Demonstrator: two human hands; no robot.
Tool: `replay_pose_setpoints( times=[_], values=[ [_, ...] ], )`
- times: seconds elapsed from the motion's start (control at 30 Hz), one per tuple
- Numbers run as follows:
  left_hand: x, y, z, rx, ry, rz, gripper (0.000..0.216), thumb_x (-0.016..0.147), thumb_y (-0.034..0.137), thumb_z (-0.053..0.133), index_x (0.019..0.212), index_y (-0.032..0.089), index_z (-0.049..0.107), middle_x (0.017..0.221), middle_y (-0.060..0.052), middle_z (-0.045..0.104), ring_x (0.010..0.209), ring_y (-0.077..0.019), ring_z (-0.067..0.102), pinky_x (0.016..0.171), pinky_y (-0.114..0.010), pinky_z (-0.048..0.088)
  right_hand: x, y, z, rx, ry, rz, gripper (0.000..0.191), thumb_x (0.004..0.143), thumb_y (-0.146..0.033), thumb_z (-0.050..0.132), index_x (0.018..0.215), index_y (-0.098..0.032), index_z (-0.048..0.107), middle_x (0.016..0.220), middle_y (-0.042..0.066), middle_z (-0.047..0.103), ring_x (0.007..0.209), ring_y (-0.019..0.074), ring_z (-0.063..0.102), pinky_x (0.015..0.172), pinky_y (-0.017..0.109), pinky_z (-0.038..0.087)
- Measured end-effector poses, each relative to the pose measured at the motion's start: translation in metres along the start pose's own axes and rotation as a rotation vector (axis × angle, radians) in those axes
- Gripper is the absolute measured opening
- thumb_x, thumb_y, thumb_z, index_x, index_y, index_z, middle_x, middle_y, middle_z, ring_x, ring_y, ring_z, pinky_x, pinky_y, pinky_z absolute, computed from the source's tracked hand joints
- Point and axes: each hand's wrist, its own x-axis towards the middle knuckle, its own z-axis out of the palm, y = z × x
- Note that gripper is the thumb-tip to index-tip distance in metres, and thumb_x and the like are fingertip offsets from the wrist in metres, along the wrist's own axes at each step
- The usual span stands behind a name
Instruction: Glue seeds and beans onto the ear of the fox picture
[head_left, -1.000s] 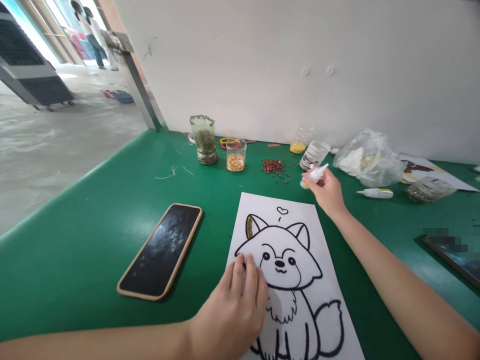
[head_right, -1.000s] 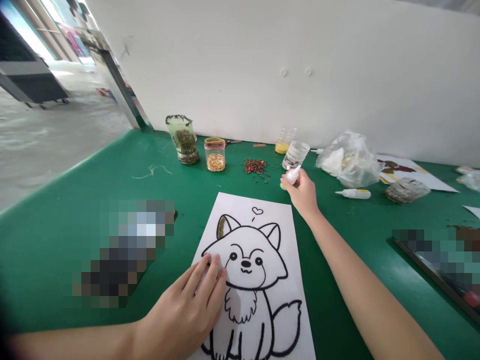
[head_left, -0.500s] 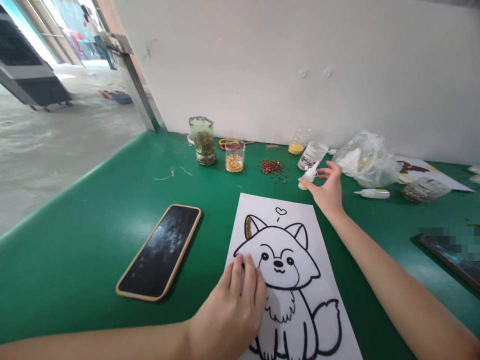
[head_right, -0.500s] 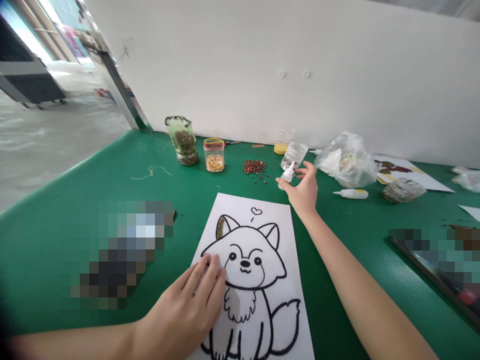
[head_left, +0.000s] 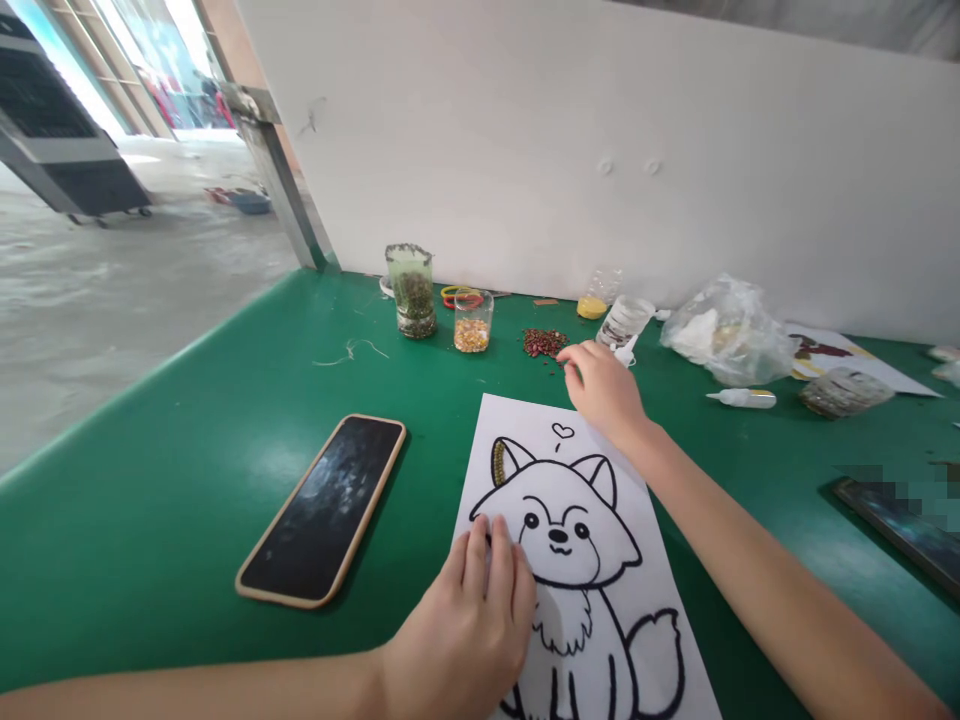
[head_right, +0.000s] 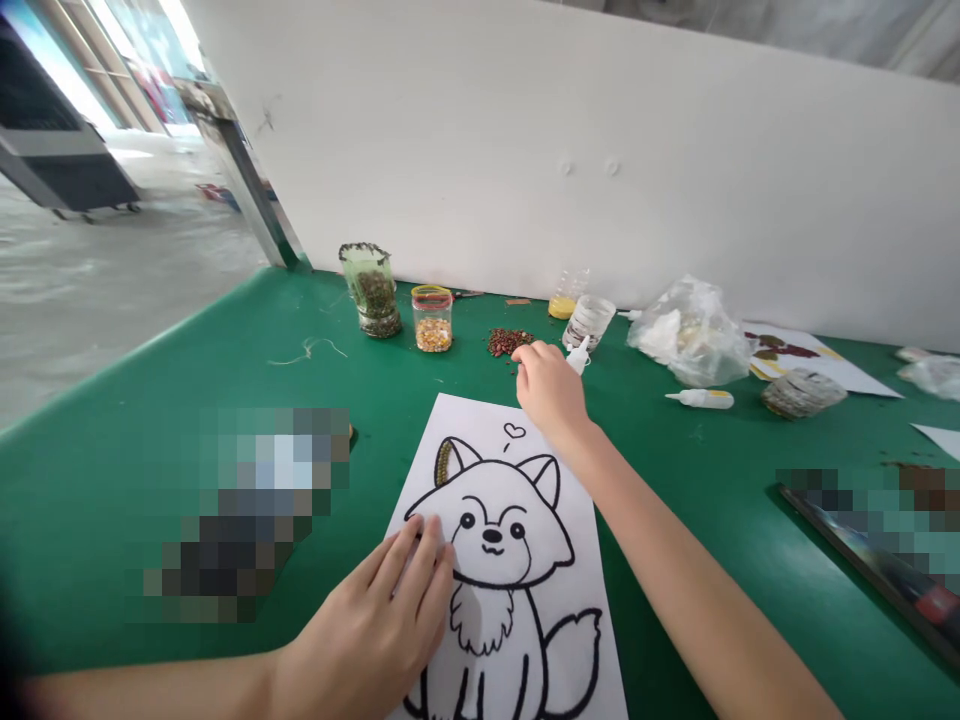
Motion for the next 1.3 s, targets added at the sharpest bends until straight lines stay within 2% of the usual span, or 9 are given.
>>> replay_pose_setpoints(
  times=[0.17,0.3,0.4,0.53,0.67,0.8,0.93,1.1,1.3],
  values=[
    [0.000,-0.002,0.000,-0.006,-0.032,0.011,0.035,0.085,0.019,0.040,0.111,0.002,0.054,0.111,-0.022,0.063,0.103,-0.0348,0.062,0.080,-0.043,0.052,0.043,0.013,0.034,-0.193,-0.207,0.085,0.039,0.075,0.000,0.044,0.102,-0.019,0.064,0.101,0.013,0.061,0.097,0.0277,0.053,0.075,0.036,0.044],
    [0.000,-0.002,0.000,-0.009,-0.040,0.016,0.035,0.084,0.018,0.040,0.112,0.002,0.054,0.112,-0.022,0.063,0.102,-0.0350,0.062,0.081,-0.044,0.052,0.063,0.025,0.045,-0.182,-0.260,0.094,0.038,0.072,-0.001,0.049,0.098,-0.022,0.068,0.095,0.010,0.066,0.091,0.0252,0.058,0.074,0.034,0.045],
    [-0.001,-0.002,-0.001,0.000,-0.029,0.012,0.035,0.084,0.018,0.039,0.111,0.002,0.054,0.111,-0.022,0.063,0.102,-0.0349,0.062,0.081,-0.044,0.052,0.066,0.030,0.048,-0.152,-0.283,0.094,0.041,0.069,0.000,0.050,0.100,-0.021,0.067,0.099,0.010,0.066,0.091,0.0250,0.059,0.075,0.033,0.045],
    [-0.002,-0.001,-0.001,0.003,-0.035,0.013,0.035,0.084,0.019,0.039,0.111,0.002,0.054,0.111,-0.022,0.063,0.102,-0.0346,0.062,0.081,-0.043,0.052,0.061,0.032,0.047,-0.076,-0.308,0.042,0.050,0.065,0.006,0.045,0.105,-0.017,0.063,0.109,0.011,0.063,0.099,0.0246,0.058,0.081,0.033,0.044],
    [-0.002,-0.001,0.000,0.009,-0.038,0.011,0.035,0.085,0.019,0.039,0.112,0.002,0.054,0.112,-0.022,0.062,0.102,-0.0344,0.062,0.081,-0.043,0.051,0.048,0.028,0.044,-0.004,-0.318,-0.009,0.055,0.063,0.009,0.040,0.106,-0.018,0.061,0.112,0.008,0.062,0.104,0.0219,0.056,0.084,0.031,0.043],
    [-0.001,-0.001,0.000,0.006,-0.046,0.008,0.034,0.085,0.017,0.039,0.111,0.003,0.054,0.112,-0.022,0.062,0.102,-0.0338,0.062,0.081,-0.043,0.051,0.032,0.018,0.038,0.153,-0.336,-0.078,0.052,0.065,0.009,0.036,0.100,-0.019,0.063,0.104,0.006,0.065,0.097,0.0188,0.058,0.081,0.029,0.044],
    [0.000,-0.001,0.000,0.007,-0.031,0.001,0.034,0.084,0.018,0.039,0.110,0.003,0.055,0.111,-0.022,0.063,0.100,-0.0341,0.063,0.080,-0.043,0.052,0.020,0.011,0.026,0.241,-0.333,-0.085,0.050,0.069,0.006,0.035,0.099,-0.022,0.063,0.100,0.003,0.065,0.087,0.0169,0.060,0.076,0.029,0.045],
    [0.000,-0.001,0.001,0.010,-0.026,-0.002,0.033,0.085,0.020,0.041,0.110,0.003,0.055,0.111,-0.022,0.063,0.102,-0.0340,0.062,0.081,-0.042,0.052,0.013,0.011,0.008,0.224,-0.194,-0.044,0.035,0.079,-0.004,0.039,0.093,-0.023,0.065,0.098,0.004,0.064,0.089,0.0196,0.059,0.075,0.032,0.044],
    [-0.002,0.000,0.001,0.009,-0.022,0.006,0.034,0.084,0.019,0.041,0.111,0.002,0.054,0.111,-0.022,0.063,0.102,-0.0342,0.062,0.081,-0.043,0.051,0.006,0.019,0.001,0.182,-0.296,-0.022,0.017,0.080,-0.014,0.051,0.084,-0.023,0.065,0.091,0.004,0.063,0.075,0.0178,0.057,0.066,0.030,0.041]
  ],
)
